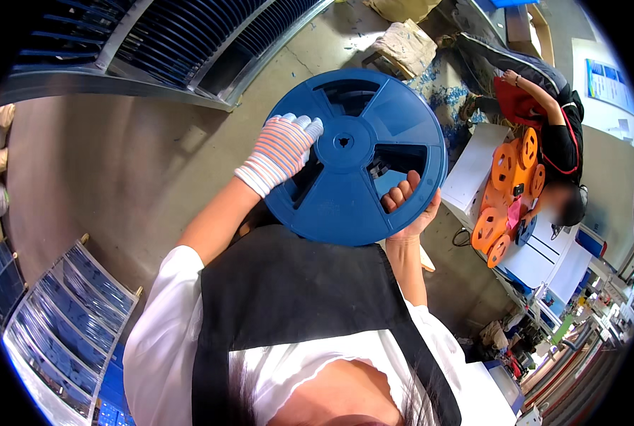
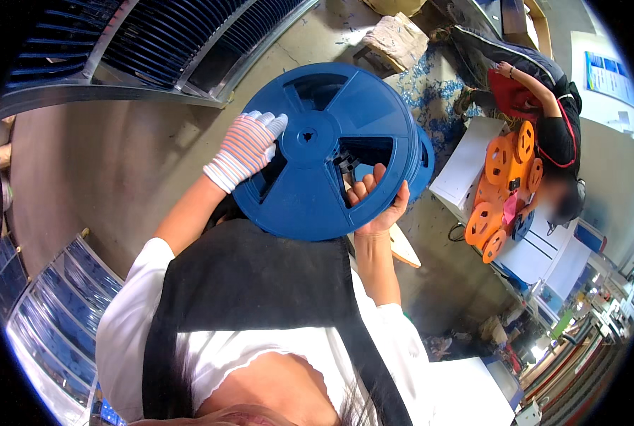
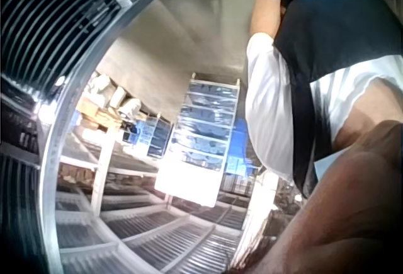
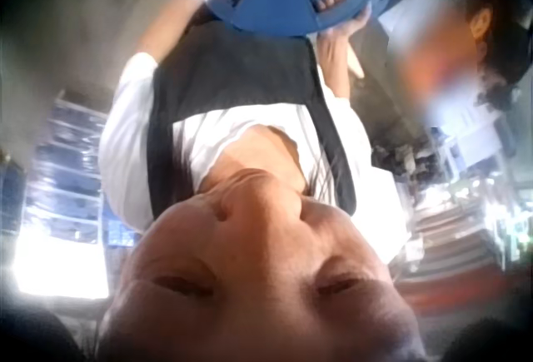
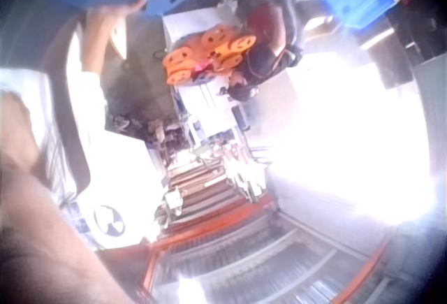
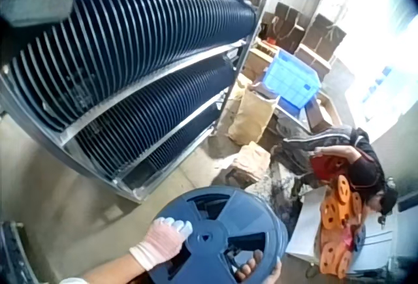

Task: The person sits on the floor and repeatedly picks up blue plastic spools from a nearby pile. They place the spools onto a metal rack, stacking them vertically. The person handles the spools one by one, occasionally adjusting their position on the rack.

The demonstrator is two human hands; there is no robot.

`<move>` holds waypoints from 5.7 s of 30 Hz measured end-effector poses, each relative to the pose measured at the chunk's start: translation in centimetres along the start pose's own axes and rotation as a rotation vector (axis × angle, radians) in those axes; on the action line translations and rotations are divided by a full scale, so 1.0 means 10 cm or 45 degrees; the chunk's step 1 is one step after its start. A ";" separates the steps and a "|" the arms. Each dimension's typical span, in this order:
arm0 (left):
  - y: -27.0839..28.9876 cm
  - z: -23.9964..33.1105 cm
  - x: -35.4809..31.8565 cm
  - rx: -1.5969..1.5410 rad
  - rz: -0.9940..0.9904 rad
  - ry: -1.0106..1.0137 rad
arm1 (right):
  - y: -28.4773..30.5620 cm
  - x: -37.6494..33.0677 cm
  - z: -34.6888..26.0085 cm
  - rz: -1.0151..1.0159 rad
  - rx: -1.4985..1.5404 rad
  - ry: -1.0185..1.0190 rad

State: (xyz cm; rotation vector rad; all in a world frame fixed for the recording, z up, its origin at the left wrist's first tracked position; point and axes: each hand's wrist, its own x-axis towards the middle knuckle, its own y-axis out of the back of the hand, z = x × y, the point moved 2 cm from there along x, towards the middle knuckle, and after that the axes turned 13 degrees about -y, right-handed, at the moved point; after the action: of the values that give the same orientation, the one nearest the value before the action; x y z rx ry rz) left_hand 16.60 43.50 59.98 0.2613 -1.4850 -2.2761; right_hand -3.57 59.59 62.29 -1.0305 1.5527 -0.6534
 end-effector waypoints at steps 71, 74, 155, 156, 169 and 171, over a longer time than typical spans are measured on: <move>-0.50 -0.20 -0.48 -2.115 0.486 0.893 | -0.24 -0.03 0.15 -0.380 -0.309 0.163; -0.52 -0.08 -0.35 -1.982 0.605 0.823 | -0.29 -0.04 0.20 -0.339 -0.376 0.128; -0.78 -0.05 0.23 -2.453 0.197 0.559 | -0.62 -0.10 0.66 -0.088 -0.624 -0.179; -0.83 -0.08 0.24 -2.484 0.174 0.544 | -0.61 -0.10 0.66 -0.077 -0.626 -0.172; -1.54 -0.27 0.46 -2.034 0.361 0.368 | -0.52 -0.13 0.65 -0.068 -0.562 -0.123; -1.13 -0.03 0.42 -1.872 0.349 0.398 | -0.52 -0.17 0.64 -0.012 -0.531 -0.116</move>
State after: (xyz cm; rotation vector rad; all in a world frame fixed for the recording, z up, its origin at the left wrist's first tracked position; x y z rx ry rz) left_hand 10.32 45.39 49.90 -0.0475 0.4483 -2.3042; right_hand 4.05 59.40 65.96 -1.3564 1.6405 -0.2857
